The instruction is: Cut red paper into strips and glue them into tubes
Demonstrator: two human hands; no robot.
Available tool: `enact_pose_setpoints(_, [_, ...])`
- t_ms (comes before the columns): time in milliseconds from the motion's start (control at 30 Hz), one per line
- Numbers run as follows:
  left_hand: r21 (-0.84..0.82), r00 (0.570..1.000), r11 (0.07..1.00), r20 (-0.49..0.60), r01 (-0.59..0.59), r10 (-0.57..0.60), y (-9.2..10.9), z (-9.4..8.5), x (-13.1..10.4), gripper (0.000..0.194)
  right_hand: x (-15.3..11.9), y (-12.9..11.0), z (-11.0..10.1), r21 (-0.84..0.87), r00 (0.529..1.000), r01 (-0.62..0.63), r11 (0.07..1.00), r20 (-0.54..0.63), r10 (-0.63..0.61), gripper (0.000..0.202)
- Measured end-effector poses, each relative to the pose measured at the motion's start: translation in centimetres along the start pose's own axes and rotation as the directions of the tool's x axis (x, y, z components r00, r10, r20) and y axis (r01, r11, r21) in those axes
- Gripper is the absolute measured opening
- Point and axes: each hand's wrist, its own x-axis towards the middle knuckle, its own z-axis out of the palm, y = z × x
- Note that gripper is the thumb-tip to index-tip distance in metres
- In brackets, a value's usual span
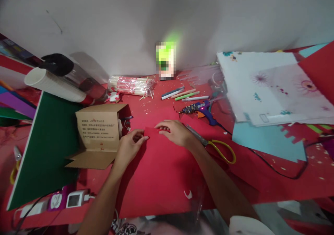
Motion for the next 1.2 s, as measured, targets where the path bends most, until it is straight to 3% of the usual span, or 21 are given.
enact_pose_setpoints(500, [-0.008, 0.999, 1.000, 0.041, 0.021, -0.020, 0.37, -0.35, -0.28, 0.015, -0.23, -0.88, -0.23, -0.138, 1.000, 0.008, 0.990, 0.006, -0.007, 0.024])
enact_pose_setpoints(1200, [-0.032, 0.991, 0.999, 0.128, 0.042, -0.037, 0.32, -0.74, -0.39, 0.015, -0.07, 0.01, 0.29, -0.116, 0.998, 0.056, 0.992, -0.018, -0.058, 0.020])
